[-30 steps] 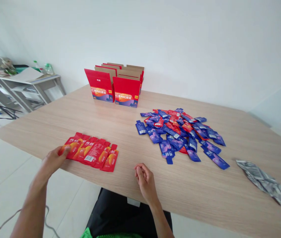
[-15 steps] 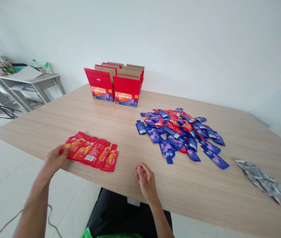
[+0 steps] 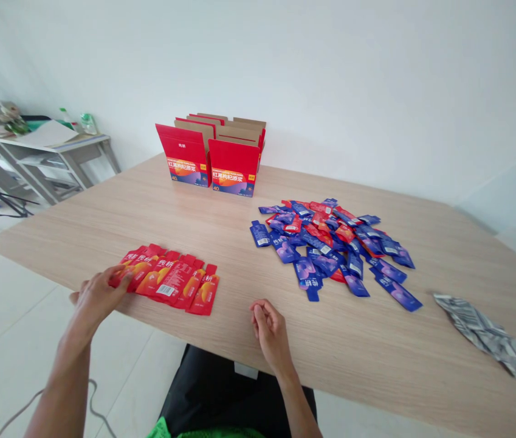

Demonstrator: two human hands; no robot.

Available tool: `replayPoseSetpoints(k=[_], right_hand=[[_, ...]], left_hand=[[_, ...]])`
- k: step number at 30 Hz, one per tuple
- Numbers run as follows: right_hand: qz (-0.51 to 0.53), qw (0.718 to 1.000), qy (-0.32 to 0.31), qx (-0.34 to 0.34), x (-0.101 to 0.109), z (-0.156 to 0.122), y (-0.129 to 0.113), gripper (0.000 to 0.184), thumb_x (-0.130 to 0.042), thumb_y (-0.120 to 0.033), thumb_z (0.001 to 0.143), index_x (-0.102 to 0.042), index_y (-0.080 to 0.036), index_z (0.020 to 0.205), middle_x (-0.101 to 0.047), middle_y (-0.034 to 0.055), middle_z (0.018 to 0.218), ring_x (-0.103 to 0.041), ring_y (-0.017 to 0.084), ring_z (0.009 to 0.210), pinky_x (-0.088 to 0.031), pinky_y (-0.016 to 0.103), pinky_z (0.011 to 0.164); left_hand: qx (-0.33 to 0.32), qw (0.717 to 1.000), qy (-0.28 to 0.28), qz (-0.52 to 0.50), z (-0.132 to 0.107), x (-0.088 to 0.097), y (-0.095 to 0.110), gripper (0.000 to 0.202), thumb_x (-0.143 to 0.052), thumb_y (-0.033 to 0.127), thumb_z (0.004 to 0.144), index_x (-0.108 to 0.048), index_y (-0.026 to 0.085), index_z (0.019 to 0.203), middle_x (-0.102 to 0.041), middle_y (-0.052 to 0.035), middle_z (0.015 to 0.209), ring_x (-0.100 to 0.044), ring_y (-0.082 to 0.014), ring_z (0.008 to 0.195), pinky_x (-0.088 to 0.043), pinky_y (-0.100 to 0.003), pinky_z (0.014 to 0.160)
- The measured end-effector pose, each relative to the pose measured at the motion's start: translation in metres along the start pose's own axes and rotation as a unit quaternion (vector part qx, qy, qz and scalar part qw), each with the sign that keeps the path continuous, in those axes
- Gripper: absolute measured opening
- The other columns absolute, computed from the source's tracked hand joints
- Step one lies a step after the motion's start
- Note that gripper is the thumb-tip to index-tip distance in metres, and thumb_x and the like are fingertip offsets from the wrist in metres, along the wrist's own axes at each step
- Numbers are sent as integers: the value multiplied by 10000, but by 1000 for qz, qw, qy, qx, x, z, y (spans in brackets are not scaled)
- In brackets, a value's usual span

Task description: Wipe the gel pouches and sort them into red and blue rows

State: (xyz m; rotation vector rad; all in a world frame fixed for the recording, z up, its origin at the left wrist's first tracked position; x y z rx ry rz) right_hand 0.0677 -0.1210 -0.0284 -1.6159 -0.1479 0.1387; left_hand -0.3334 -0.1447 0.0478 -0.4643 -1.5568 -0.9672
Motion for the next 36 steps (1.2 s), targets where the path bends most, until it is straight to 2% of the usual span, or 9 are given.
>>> replayPoseSetpoints(k=[4,10,16,22,25,27,30,32,36], right_hand=[[4,1000,4,-2,0,0,-1,437,-554,-613,972,-628,-186,909,-490,-31,674,-408,99,540,-287,212,469],[8,1000,4,-3,0,0,-3,439,-564,-624,960,-631,-193,906,-484,-34,662,-403,105,532,-282,221,465],[5,1000,5,0,0,0,-6,445,-555,-623,965,-630,-188,905,-479,-34,669,-399,101,530,-272,226,470],[3,1000,-1,3,0,0,-6,434,-552,-608,974,-627,-186,906,-487,-32,675,-397,97,528,-270,225,468],[4,1000,0,2,-1,0,-4,426,-553,-601,977,-630,-187,911,-483,-32,680,-396,98,533,-269,225,470],[6,1000,-4,2,-1,-1,-4,425,-546,-600,982,-628,-187,915,-478,-34,679,-394,98,533,-270,227,469],[-27,999,-20,13,4,-1,-9,428,-531,-594,993,-640,-185,933,-504,-27,694,-399,100,536,-283,231,475],[-80,996,-20,33,15,0,-17,434,-526,-591,996,-659,-181,946,-529,-20,703,-390,101,530,-282,237,480],[-184,978,48,88,70,15,-40,453,-509,-597,992,-692,-189,920,-609,11,736,-481,136,577,-350,256,531]], left_hand=[[48,998,-49,14,-6,3,6,574,-430,529,968,-617,142,1349,-736,-170,1199,-608,-360,1198,-371,-525,1074],[37,999,-30,9,-8,6,12,513,-471,497,952,-632,152,1297,-757,-147,1158,-641,-331,1129,-409,-455,1012],[41,999,-33,-4,-12,8,10,530,-456,528,965,-616,160,1311,-767,-140,1110,-646,-341,1128,-389,-491,1013],[62,998,-8,-28,-21,17,0,506,-417,556,975,-607,206,1287,-751,-106,1125,-621,-345,1145,-343,-550,1054],[70,995,52,-53,-34,23,0,535,-384,560,984,-601,190,1304,-711,-111,1119,-616,-319,1084,-357,-555,1059],[39,986,143,-81,-49,25,9,510,-389,506,992,-602,166,1307,-674,-123,1116,-609,-293,1040,-387,-524,1060],[-86,951,258,-146,-83,11,38,371,-447,374,978,-627,145,1208,-642,-110,1055,-598,-255,967,-450,-432,1011],[-184,921,284,-196,-109,-10,62,248,-492,321,970,-642,169,1096,-627,-70,950,-599,-236,903,-482,-395,944],[-322,883,200,-277,-158,-58,115,151,-518,165,973,-628,205,1068,-637,-54,997,-627,-195,951,-517,-320,873]])
Point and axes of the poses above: each hand's wrist, its own z-axis towards the middle knuckle, its own x-axis out of the back of the hand, y = z × x, the point moved 5 cm from there along z, towards the middle knuckle
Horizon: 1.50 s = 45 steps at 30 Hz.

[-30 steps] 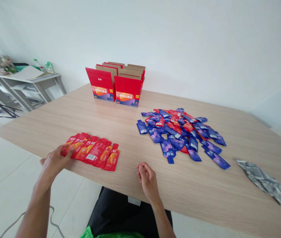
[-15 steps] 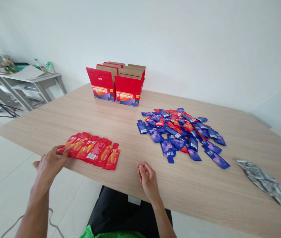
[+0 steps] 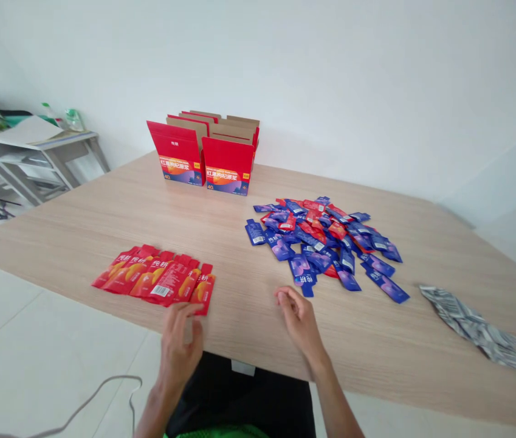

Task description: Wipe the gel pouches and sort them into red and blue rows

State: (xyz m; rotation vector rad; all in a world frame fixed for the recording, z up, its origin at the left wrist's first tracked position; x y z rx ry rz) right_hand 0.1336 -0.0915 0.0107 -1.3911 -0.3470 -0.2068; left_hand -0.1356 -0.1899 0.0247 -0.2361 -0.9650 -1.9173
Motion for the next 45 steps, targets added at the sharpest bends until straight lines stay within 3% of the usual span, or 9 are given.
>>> replayPoseSetpoints(k=[4,8,13,20,27,32,36,40,45], right_hand=[[-138,982,117,51,86,50,22,430,-463,-548,991,-707,-200,930,-703,65,867,-600,201,729,-454,298,658],[-380,907,182,-2,166,112,61,311,-431,-346,951,-701,-192,974,-714,105,1001,-620,233,898,-483,350,882],[-447,873,184,-57,205,177,91,267,-461,-241,922,-700,-171,1018,-695,129,967,-611,272,1016,-470,370,937],[-511,852,100,-44,188,233,94,275,-558,-268,951,-719,-171,1151,-701,148,1202,-633,267,1126,-467,343,975],[-549,832,65,-49,194,235,91,316,-544,-188,933,-765,-221,1157,-764,127,1124,-709,257,1003,-510,334,856],[-557,822,105,-46,204,223,83,336,-516,-208,921,-783,-178,1122,-765,168,1080,-717,283,931,-518,343,765],[-479,846,225,61,202,206,53,267,-532,-250,867,-773,-169,951,-764,139,964,-693,271,829,-527,361,753],[-355,881,237,204,160,172,1,177,-559,-266,843,-714,-186,870,-729,93,856,-655,234,738,-535,360,767],[-287,917,141,240,55,126,-71,153,-530,-221,907,-678,-215,868,-685,84,878,-630,212,758,-516,316,731]], left_hand=[[-33,988,-109,-108,-25,-43,46,244,-493,88,960,-631,227,1105,-647,-54,1014,-635,-184,978,-537,-300,867],[-55,968,-174,-172,-40,-63,74,292,-476,42,934,-634,227,1095,-649,-51,963,-633,-177,921,-550,-293,826],[-68,962,-192,-182,-46,-71,79,305,-463,21,930,-632,227,1078,-649,-43,930,-622,-171,872,-541,-288,787],[-43,963,-197,-179,-43,-73,76,258,-455,35,937,-613,227,1005,-645,-37,888,-612,-170,834,-520,-281,747],[-23,960,-204,-192,-44,-74,75,251,-439,41,934,-597,224,999,-637,-47,878,-607,-179,825,-504,-293,731],[-9,954,-212,-211,-47,-75,73,240,-434,57,946,-589,226,1017,-629,-48,896,-606,-180,845,-501,-304,757],[23,946,-207,-249,-45,-71,71,238,-414,70,968,-586,223,1029,-617,-51,910,-607,-171,849,-507,-283,748],[25,944,-199,-262,-41,-64,68,245,-405,70,971,-590,215,1039,-611,-60,922,-607,-166,852,-514,-274,746],[-12,965,-161,-209,-41,-52,53,257,-422,38,938,-605,209,998,-616,-54,896,-597,-163,836,-501,-277,742]])
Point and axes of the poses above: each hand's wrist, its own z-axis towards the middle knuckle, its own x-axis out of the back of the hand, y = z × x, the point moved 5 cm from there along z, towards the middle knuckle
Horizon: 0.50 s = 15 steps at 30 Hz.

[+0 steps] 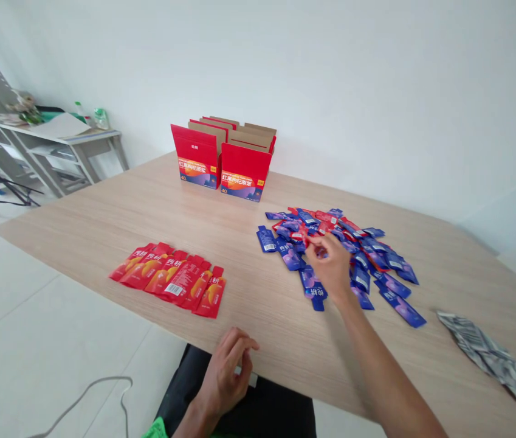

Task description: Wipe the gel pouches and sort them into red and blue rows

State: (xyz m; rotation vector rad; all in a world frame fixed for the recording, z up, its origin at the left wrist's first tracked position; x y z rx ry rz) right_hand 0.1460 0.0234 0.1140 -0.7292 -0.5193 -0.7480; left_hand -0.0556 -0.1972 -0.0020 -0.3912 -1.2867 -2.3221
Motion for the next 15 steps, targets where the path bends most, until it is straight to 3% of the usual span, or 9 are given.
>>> replayPoseSetpoints(k=[3,8,11,15], right_hand=[[60,996,-40,55,-35,-15,-82,175,-516,-155,914,-680,-215,900,-667,53,862,-622,200,758,-498,307,731],[76,970,-135,187,-106,-49,-203,175,-573,-101,950,-692,-217,1007,-697,32,934,-645,187,896,-422,347,928],[54,952,-177,246,-141,-66,-252,118,-561,-170,1013,-670,-212,1003,-692,37,978,-631,190,917,-394,373,970],[10,939,-203,278,-170,-75,-284,121,-518,-194,1055,-638,-180,1043,-680,62,1048,-612,196,951,-381,397,1029]], left_hand=[[-22,995,46,82,-5,10,-9,269,-447,3,893,-615,209,937,-619,-36,852,-580,-163,815,-476,-291,755],[5,969,94,229,-15,17,-21,254,-500,14,866,-654,214,891,-674,-38,860,-586,-201,856,-456,-362,852],[15,947,109,302,-25,14,-30,262,-507,45,847,-693,206,935,-719,-77,897,-620,-264,935,-458,-436,899],[-13,931,83,355,-40,4,-49,256,-531,164,880,-728,189,1041,-763,-121,957,-675,-318,949,-479,-513,903]])
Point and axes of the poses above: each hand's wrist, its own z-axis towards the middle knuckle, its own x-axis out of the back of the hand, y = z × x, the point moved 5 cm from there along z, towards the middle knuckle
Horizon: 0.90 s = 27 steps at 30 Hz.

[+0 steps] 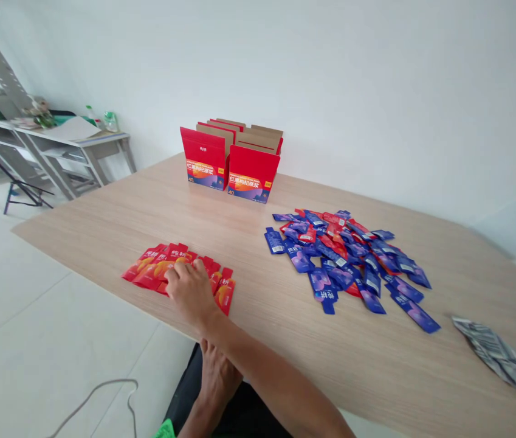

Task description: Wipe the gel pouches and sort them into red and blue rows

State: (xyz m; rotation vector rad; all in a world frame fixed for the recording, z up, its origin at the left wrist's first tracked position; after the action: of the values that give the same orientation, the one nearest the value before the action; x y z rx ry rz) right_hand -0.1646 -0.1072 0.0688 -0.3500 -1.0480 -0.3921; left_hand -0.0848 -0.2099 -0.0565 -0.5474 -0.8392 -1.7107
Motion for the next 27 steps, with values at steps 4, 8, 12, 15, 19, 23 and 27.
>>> replayPoseSetpoints(k=[4,8,12,15,19,23,27], right_hand=[[-35,999,-24,-6,-11,9,-9,143,-495,-159,1053,-637,-160,1068,-669,79,1058,-611,208,948,-409,409,1022],[-44,998,-37,-11,-16,15,-19,166,-478,-173,1058,-641,-143,1070,-659,98,1040,-615,219,941,-424,428,1024],[-49,997,-59,-14,-23,18,-30,152,-504,-189,1047,-636,-128,1091,-652,113,1056,-609,224,969,-450,414,986],[-48,997,-52,-14,-25,18,-34,143,-524,-187,1035,-643,-134,1094,-650,115,1065,-599,229,1004,-458,405,970],[-35,999,-23,-15,-22,16,-34,137,-516,-169,1025,-645,-146,1066,-646,106,1066,-601,230,988,-463,408,949],[-12,1000,-11,-10,-10,12,-37,149,-509,-201,1034,-627,-147,1107,-641,101,1123,-605,222,963,-461,401,940],[41,998,18,-44,16,1,-26,243,-519,-337,1042,-599,-177,1207,-640,88,1164,-585,239,1045,-455,392,951]], left_hand=[[-7,1000,-2,-25,-14,-15,-9,318,-473,206,935,-720,207,1136,-770,-121,1043,-706,-310,980,-540,-520,888],[63,995,-25,-68,-14,-19,-19,297,-454,202,949,-710,259,1087,-748,-72,1074,-710,-274,982,-607,-444,853],[43,995,-43,-74,-1,-10,-15,238,-533,192,869,-695,260,1030,-703,-62,974,-693,-280,866,-633,-418,780],[35,997,-30,-54,8,-1,-11,259,-513,155,842,-674,256,1017,-697,-66,960,-672,-281,848,-624,-424,768],[28,998,-36,-46,13,2,-8,300,-496,97,817,-667,256,1006,-708,-59,964,-660,-270,846,-599,-415,776],[30,997,-36,-55,12,-1,-10,324,-488,74,813,-674,267,996,-705,-50,949,-662,-267,839,-578,-415,785],[42,997,-19,-62,8,-3,-11,269,-483,132,878,-683,261,1004,-701,-52,955,-659,-272,862,-551,-434,803]])
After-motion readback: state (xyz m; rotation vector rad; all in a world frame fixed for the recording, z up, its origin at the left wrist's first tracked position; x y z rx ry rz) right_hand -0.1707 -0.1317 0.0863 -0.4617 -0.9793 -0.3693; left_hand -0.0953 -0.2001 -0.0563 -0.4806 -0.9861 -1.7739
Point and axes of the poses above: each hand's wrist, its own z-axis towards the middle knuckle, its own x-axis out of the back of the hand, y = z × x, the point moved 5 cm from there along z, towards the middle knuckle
